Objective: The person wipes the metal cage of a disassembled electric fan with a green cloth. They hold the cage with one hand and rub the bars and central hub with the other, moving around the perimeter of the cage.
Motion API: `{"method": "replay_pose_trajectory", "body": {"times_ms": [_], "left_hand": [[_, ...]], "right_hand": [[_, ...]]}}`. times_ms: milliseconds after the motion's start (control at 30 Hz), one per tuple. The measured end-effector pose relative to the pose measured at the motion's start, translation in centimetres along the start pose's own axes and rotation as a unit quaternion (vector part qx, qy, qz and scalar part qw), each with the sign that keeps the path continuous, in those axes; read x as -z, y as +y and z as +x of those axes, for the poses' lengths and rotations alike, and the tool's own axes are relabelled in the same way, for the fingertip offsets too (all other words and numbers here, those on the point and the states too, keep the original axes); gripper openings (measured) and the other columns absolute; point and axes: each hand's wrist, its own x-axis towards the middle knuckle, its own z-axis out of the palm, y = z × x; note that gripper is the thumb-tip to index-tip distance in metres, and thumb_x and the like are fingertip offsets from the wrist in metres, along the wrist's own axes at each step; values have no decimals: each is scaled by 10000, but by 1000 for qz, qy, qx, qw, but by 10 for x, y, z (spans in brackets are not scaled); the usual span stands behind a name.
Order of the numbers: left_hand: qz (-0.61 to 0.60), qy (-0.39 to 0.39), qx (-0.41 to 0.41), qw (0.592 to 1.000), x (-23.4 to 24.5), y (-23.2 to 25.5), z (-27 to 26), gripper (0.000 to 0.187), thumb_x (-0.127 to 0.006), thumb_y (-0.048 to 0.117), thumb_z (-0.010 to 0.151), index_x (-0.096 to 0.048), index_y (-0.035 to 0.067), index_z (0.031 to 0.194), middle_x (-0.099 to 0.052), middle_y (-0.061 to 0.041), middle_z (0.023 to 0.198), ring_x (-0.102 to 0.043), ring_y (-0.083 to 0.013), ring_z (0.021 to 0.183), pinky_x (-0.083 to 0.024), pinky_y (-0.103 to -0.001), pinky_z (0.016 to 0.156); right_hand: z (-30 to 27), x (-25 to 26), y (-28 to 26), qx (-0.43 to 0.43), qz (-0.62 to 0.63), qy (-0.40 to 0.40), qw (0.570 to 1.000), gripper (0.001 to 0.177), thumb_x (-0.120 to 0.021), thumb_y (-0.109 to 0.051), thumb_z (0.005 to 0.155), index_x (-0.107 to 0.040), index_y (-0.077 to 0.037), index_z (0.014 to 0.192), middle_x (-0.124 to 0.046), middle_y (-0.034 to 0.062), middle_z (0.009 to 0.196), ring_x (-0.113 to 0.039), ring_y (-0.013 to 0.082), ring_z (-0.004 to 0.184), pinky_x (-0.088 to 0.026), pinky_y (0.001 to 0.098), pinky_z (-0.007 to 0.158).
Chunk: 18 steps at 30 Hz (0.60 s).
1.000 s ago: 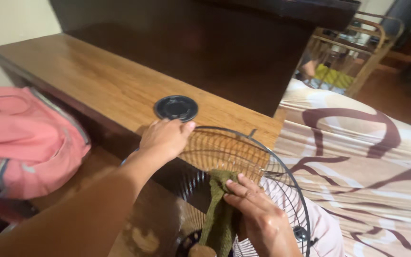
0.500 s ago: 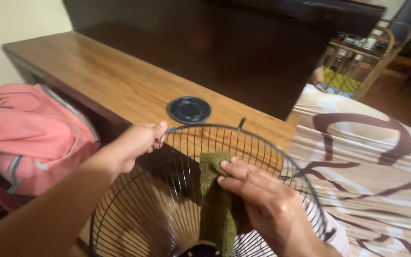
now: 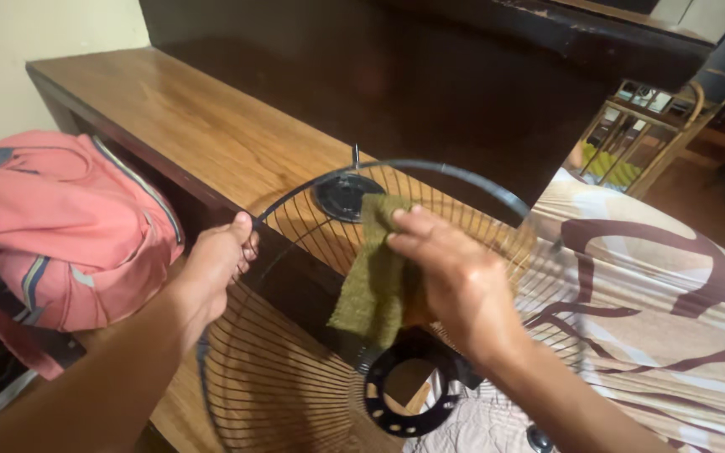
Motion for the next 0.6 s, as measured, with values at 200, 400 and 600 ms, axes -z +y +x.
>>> {"method": "replay_pose_trajectory", "body": {"times_ms": [200,400,600], "left_hand": [[361,140,-149,910,-7,15,-30,424,-475,495,1043,-715,148,1080,-676,-150,1138,-567,-342,1127,-368,-534,977],[442,-27,-263,857,-43,55,-105,1021,-770,620,753,-393,27,1494,-383,-207,1576,-368,-363,1453,-337,-429,1167],[476,-39,-175,861,-50,70,-133,1248,-874,521,672,-191,64,1612,-167,-159,1671,-194,-314,1524,-276,-402,1201]], "right_hand": [[-20,-31,7,-36,53,-27,998,382,-597,129,842,-755,-46,1143,-682,124,1358,-614,321,1306,-489,388,1043],[-15,-28,6,-37,59,-34,997,415,-545,133,826,-739,-26,1156,-673,136,1362,-606,331,1325,-508,424,1100],[-6,-19,-7,-11,68,-46,997,409,-574,152,773,-765,-30,1086,-720,123,1286,-637,344,1283,-523,423,1071]]}}
